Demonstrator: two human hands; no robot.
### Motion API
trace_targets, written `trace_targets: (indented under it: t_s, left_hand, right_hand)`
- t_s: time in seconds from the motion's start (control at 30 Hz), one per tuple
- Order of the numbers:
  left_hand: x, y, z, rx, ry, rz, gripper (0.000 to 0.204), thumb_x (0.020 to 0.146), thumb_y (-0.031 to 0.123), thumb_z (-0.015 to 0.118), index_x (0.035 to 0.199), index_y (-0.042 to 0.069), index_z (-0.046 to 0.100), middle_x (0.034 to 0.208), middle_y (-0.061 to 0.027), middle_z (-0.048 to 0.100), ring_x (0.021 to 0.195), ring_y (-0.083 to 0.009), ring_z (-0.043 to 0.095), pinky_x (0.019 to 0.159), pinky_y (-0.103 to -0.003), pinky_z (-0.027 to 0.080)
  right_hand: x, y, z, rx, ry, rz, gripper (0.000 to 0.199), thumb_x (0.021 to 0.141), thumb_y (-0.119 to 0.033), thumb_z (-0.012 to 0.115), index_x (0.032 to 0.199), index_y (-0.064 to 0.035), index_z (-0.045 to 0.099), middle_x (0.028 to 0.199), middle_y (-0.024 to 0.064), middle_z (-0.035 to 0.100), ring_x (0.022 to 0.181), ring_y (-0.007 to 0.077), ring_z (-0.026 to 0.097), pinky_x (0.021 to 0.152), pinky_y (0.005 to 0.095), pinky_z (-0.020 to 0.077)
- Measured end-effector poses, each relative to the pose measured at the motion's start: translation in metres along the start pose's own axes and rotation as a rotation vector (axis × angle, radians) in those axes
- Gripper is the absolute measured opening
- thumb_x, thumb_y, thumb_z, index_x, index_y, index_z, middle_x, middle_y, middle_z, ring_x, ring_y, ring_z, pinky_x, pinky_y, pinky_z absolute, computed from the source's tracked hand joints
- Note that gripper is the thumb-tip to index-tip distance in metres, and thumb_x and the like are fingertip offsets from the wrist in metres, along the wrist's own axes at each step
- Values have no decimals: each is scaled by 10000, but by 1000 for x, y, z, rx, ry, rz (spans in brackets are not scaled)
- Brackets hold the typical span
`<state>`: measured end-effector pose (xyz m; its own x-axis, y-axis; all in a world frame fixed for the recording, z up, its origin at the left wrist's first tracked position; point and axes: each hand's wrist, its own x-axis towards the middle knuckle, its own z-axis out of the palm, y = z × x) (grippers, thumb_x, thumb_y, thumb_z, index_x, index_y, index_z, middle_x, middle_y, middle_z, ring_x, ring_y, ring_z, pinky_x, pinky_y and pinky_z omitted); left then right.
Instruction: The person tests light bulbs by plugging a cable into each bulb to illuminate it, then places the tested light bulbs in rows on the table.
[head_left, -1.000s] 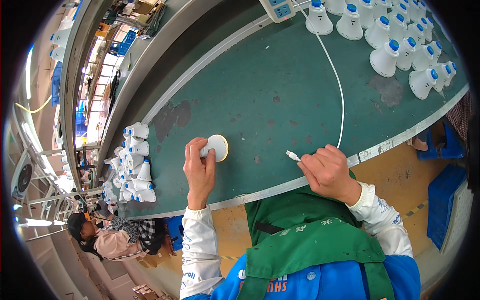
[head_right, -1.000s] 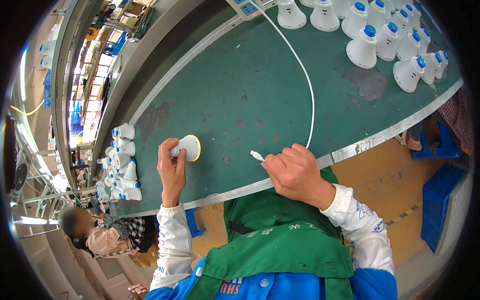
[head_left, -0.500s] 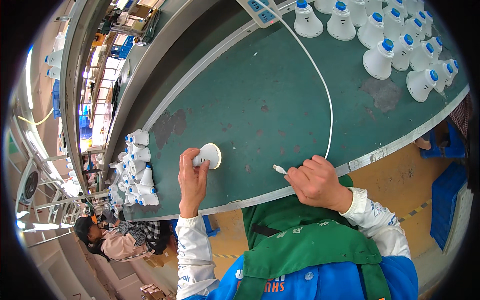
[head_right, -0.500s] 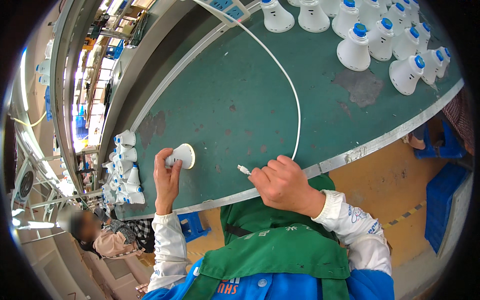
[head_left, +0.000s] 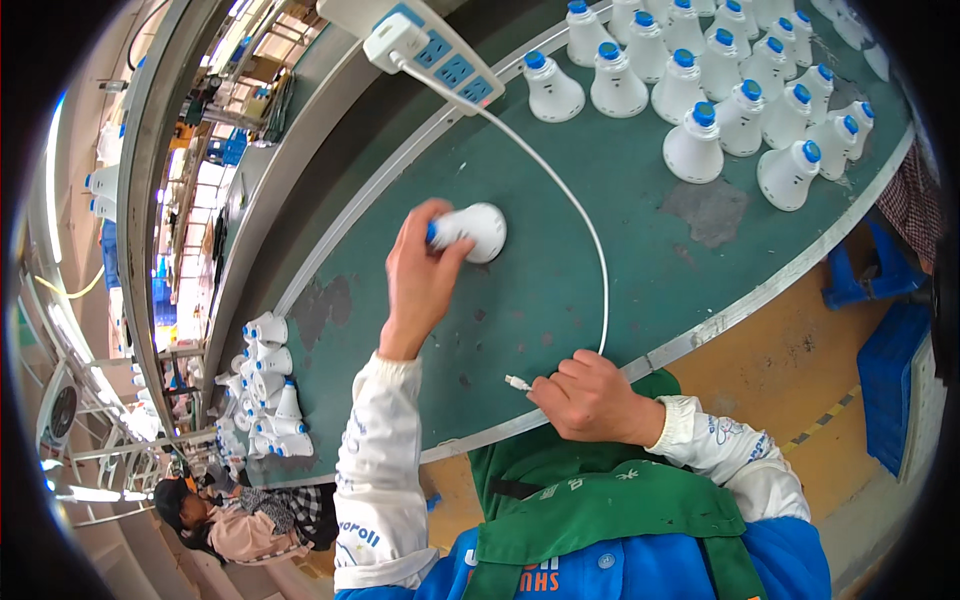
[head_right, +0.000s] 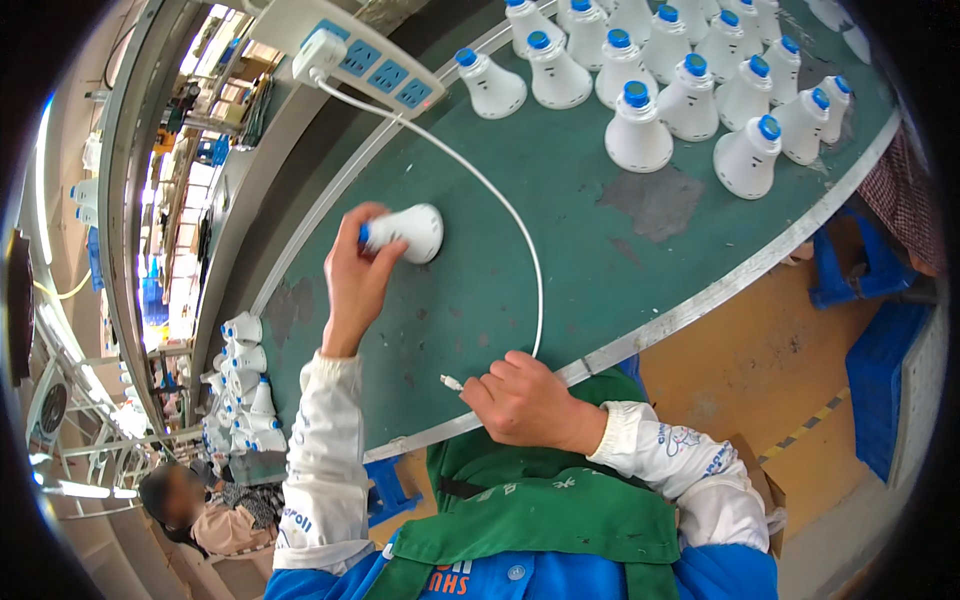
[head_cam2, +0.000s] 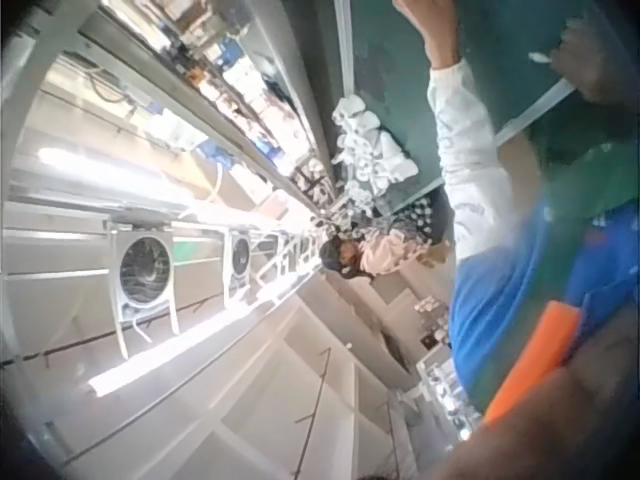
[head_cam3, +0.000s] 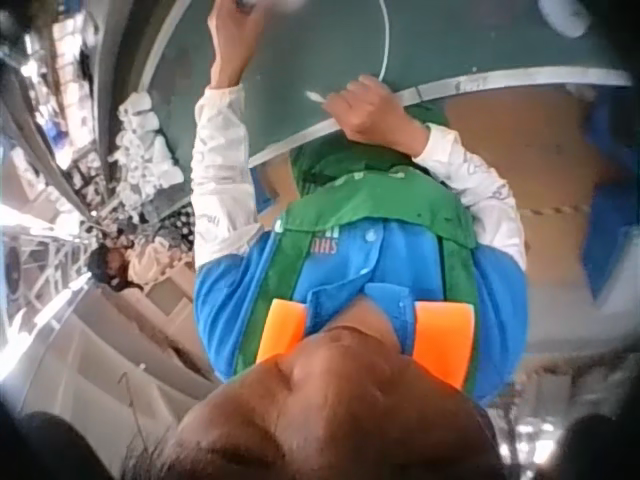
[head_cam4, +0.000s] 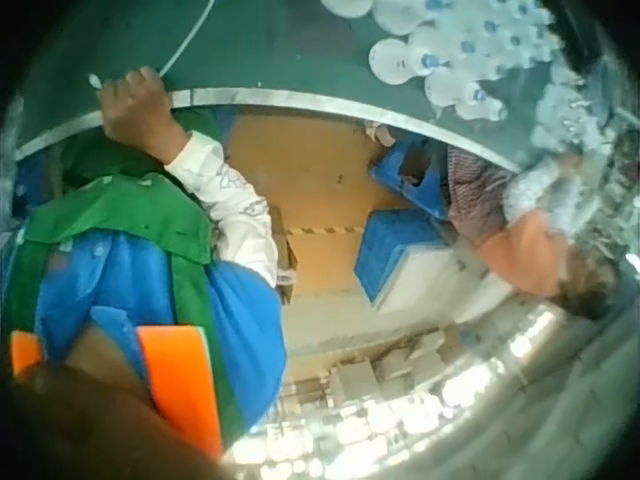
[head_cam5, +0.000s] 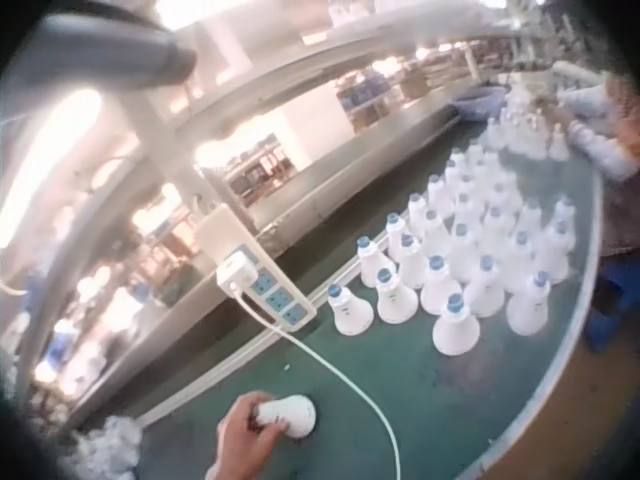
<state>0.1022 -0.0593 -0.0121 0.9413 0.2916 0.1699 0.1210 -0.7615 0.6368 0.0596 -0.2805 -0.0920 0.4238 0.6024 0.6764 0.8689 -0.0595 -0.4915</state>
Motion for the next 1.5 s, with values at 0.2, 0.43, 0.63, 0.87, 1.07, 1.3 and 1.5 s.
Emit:
trace_targets:
  t_s: [0.2, 0.43, 0.63, 0.87, 1.07, 1.3, 1.5]
  left_hand:
    - [87, 37, 79, -75, 29, 161, 457, 707, 174, 807, 1093, 59, 592, 892, -80, 663, 759, -144, 633, 714, -284, 521]
    - [104, 53, 113, -230, -11, 335, 593, 702, 156, 804, 1217, 33, 537, 1096, -145, 638, 759, -182, 642, 692, -319, 524]
    - [13, -52, -6, 77, 198, 279, 455, 727, 66, 747, 1155, 56, 594, 1151, -130, 611, 977, -283, 606, 799, -355, 509]
    - [-159, -216, -206, 723, 893, -266, 462, 708, 169, 758, 1133, 96, 589, 1140, -120, 601, 1104, -341, 526, 958, -438, 396]
    - [-272, -263, -280, 1055, 711, -779, 532, 669, 271, 789, 1150, 138, 604, 1197, -76, 579, 1174, -305, 477, 955, -492, 365]
    - [-244, -296, -270, 1225, 268, -659, 484, 712, 302, 756, 1142, 125, 620, 1190, -82, 592, 1179, -277, 490, 969, -500, 338]
    - [-214, -284, -263, 1161, 265, -707, 487, 708, 305, 759, 1134, 109, 624, 1115, -112, 638, 1098, -285, 561, 968, -476, 337]
  right_hand:
    - [-2, -1, 2, -57, 4, 5, 169, 744, -72, 595, 653, -110, 458, 534, -4, 352, 506, 152, 391, 519, 312, 300]
    - [0, -2, -1, -47, 5, 48, 177, 712, -96, 717, 681, -79, 543, 538, 16, 404, 499, 189, 423, 505, 327, 319]
    - [11, -8, -5, 18, -61, 89, 116, 732, -52, 702, 750, -40, 587, 570, 52, 455, 518, 229, 451, 531, 361, 340]
    - [16, -13, -5, -59, -159, 75, 90, 772, -32, 680, 793, -10, 596, 603, 68, 511, 528, 238, 461, 530, 365, 326]
    - [13, -15, 1, -140, -154, 106, 72, 801, -27, 664, 802, -15, 593, 604, 85, 484, 524, 259, 447, 525, 377, 322]
    - [17, -18, 1, -74, -162, 212, 58, 828, -40, 650, 818, -16, 598, 606, 81, 480, 518, 240, 420, 519, 366, 310]
    - [40, -49, -9, 182, -177, 504, 55, 846, -35, 622, 877, 10, 617, 596, 71, 490, 540, 174, 441, 511, 314, 333]
